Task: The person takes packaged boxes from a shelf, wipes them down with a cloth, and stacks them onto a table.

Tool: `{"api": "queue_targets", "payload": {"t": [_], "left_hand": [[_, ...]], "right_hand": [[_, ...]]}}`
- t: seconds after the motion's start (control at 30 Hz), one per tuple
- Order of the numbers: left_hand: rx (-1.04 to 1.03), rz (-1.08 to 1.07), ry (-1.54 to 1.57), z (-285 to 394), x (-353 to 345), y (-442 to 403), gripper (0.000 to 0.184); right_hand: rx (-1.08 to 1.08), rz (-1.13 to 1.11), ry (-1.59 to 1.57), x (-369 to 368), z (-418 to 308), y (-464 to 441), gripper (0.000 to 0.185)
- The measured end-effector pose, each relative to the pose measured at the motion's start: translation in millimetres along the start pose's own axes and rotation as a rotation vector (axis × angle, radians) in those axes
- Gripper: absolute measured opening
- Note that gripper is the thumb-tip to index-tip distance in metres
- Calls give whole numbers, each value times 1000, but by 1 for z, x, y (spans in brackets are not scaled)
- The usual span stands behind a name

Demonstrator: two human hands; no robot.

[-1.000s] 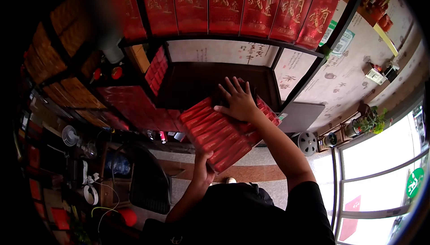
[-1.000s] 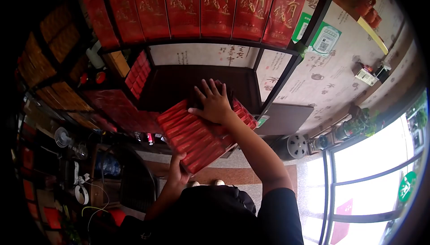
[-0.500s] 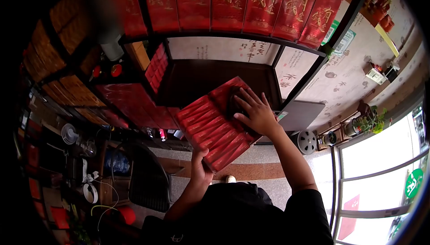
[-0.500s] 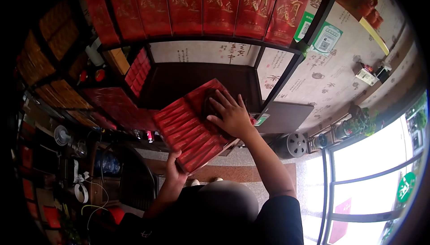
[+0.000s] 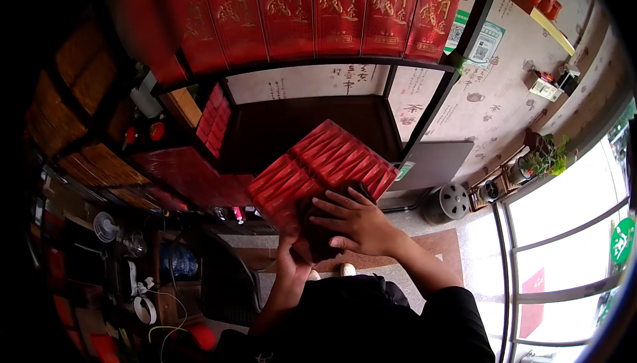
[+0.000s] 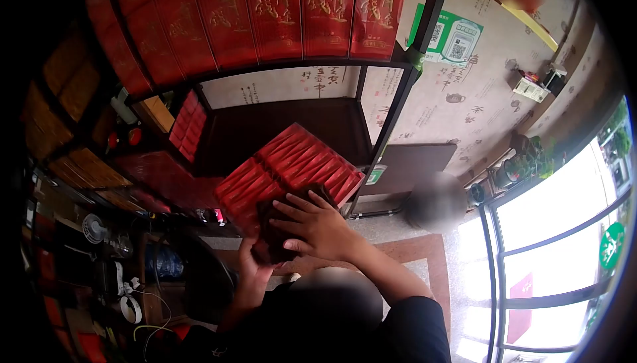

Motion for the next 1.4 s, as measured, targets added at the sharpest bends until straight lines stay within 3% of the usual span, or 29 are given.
{"api": "queue_targets", "payload": {"t": [0.17,0.23,0.3,0.33,0.37,0.43,0.47,0.53,0.6,0.63,0.67,0.8,0.9,0.97,1.07,1.1,1.17,1.23,1.3,1.4], "left_hand": [[39,-5,-23,15,-14,4,73],[63,-32,-28,13,-18,5,75],[70,-45,-36,6,-10,5,75],[80,-37,-38,0,2,2,75],[89,-28,-38,-5,8,1,75],[-36,15,-116,-21,4,9,70],[-53,20,-133,-23,-2,13,70],[-96,26,-157,-26,-10,15,72],[-126,28,-174,-25,-1,9,74],[-124,32,-176,-23,2,8,74],[-94,21,-165,-21,3,6,73],[-32,-20,-121,-21,21,0,74],[-25,33,-157,-15,29,7,75],[-105,-50,-142,-6,22,15,74],[-83,-93,-127,9,52,16,76],[-63,-117,-132,14,64,16,77],[-38,-109,-126,24,77,16,78],[-183,-120,-246,38,82,19,81],[-180,-138,-287,59,84,23,84],[-206,-271,-407,80,83,27,87]], "right_hand": [[-345,362,299,26,80,20,45],[-440,469,144,14,98,28,38],[-539,794,-125,-11,121,42,31],[-585,956,-354,-36,139,52,36],[-588,958,-355,-46,136,50,36],[-629,1588,-783,-69,122,44,43],[-568,1646,-870,-78,105,37,48],[-761,1551,-972,-140,92,47,46],[-860,1477,-1634,-178,42,60,41],[-784,1157,-1118,-179,11,66,42],[-661,977,-581,-180,-23,73,44],[-689,819,-908,-251,-44,96,53],[-710,1087,-1154,-173,-8,50,58],[-714,1177,-1236,-135,11,28,61],[-825,1347,-861,-85,42,25,55],[-822,1339,-869,-84,54,27,55],[-619,1245,-554,-72,69,27,53],[-512,1101,-80,-42,61,24,49],[-680,985,-120,-36,58,25,32],[-687,884,-110,-28,51,15,29]]}}
Point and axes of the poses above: each hand's wrist, its own y-axis away from the middle knuckle, its own x-axis out of the back of the hand, z = x × y, the point moved 3 cm from there along -y, towards the middle knuckle, and after that the axes turned 7 degrees about z, right-handed, at the moved point
